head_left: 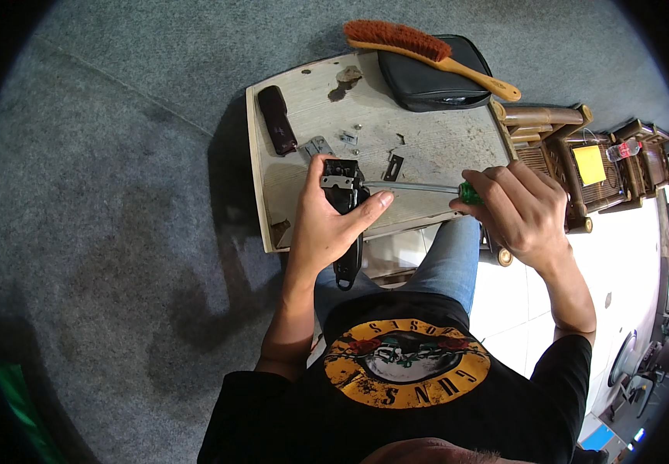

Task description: The person disassembles a set of hair clippers by using a screwdriver to remove screws from the blade assembly and housing, then handles the internal blade and plastic components by hand.

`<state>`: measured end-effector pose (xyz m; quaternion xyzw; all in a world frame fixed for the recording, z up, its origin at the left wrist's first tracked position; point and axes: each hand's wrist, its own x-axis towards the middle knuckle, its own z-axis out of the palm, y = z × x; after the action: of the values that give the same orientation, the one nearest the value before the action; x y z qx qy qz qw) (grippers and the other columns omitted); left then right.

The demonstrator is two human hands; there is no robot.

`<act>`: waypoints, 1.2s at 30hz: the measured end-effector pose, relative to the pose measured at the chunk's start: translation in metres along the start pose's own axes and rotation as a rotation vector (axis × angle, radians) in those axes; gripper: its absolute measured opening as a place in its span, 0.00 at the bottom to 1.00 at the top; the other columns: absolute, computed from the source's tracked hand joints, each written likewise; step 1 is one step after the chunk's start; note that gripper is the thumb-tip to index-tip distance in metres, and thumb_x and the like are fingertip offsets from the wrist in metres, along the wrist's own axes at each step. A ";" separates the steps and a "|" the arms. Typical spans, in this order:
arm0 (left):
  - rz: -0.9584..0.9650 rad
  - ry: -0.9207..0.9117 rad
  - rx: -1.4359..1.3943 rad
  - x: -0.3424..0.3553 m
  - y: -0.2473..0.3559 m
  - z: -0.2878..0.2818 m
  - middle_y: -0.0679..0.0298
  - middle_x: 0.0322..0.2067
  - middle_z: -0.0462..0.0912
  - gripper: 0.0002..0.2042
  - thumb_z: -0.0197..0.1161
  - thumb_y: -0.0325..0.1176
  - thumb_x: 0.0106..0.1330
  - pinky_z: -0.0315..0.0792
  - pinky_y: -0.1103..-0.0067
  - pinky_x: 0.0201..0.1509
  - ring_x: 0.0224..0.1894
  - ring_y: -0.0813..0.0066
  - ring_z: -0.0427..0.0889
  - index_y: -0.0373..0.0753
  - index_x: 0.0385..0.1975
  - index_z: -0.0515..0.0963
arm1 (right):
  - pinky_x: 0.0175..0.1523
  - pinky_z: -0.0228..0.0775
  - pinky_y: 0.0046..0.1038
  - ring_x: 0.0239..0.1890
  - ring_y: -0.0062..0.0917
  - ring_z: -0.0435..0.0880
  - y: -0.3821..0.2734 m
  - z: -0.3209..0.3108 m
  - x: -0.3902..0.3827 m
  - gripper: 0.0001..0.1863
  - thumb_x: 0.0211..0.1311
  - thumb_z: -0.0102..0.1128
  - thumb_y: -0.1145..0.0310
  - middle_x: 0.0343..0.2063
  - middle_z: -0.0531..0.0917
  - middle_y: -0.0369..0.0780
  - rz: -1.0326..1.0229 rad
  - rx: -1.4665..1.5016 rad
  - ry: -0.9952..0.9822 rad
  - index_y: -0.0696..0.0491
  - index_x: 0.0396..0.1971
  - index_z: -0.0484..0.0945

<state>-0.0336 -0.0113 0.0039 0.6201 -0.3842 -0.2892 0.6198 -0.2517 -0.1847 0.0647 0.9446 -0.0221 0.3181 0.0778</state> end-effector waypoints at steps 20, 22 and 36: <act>0.010 0.001 0.004 0.001 0.000 0.001 0.60 0.38 0.87 0.22 0.80 0.30 0.62 0.79 0.77 0.48 0.41 0.77 0.86 0.33 0.47 0.73 | 0.28 0.76 0.27 0.26 0.24 0.84 -0.002 -0.011 -0.001 0.15 0.57 0.78 0.63 0.29 0.86 0.35 0.019 0.060 -0.058 0.55 0.39 0.83; 0.016 0.004 0.037 0.001 -0.001 0.000 0.60 0.38 0.87 0.22 0.80 0.30 0.62 0.79 0.77 0.48 0.41 0.77 0.86 0.33 0.47 0.72 | 0.27 0.78 0.28 0.24 0.25 0.85 -0.005 -0.011 -0.004 0.14 0.64 0.74 0.59 0.26 0.84 0.34 0.142 0.221 -0.142 0.54 0.39 0.84; 0.026 -0.002 0.006 0.002 0.001 0.001 0.67 0.35 0.84 0.20 0.78 0.27 0.64 0.79 0.84 0.42 0.36 0.83 0.84 0.34 0.50 0.73 | 0.28 0.77 0.29 0.30 0.25 0.88 0.005 -0.006 0.005 0.15 0.56 0.76 0.64 0.32 0.83 0.34 -0.032 -0.027 0.016 0.53 0.40 0.82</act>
<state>-0.0336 -0.0134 0.0053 0.6167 -0.3938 -0.2805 0.6212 -0.2517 -0.1884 0.0727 0.9412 -0.0106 0.3239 0.0960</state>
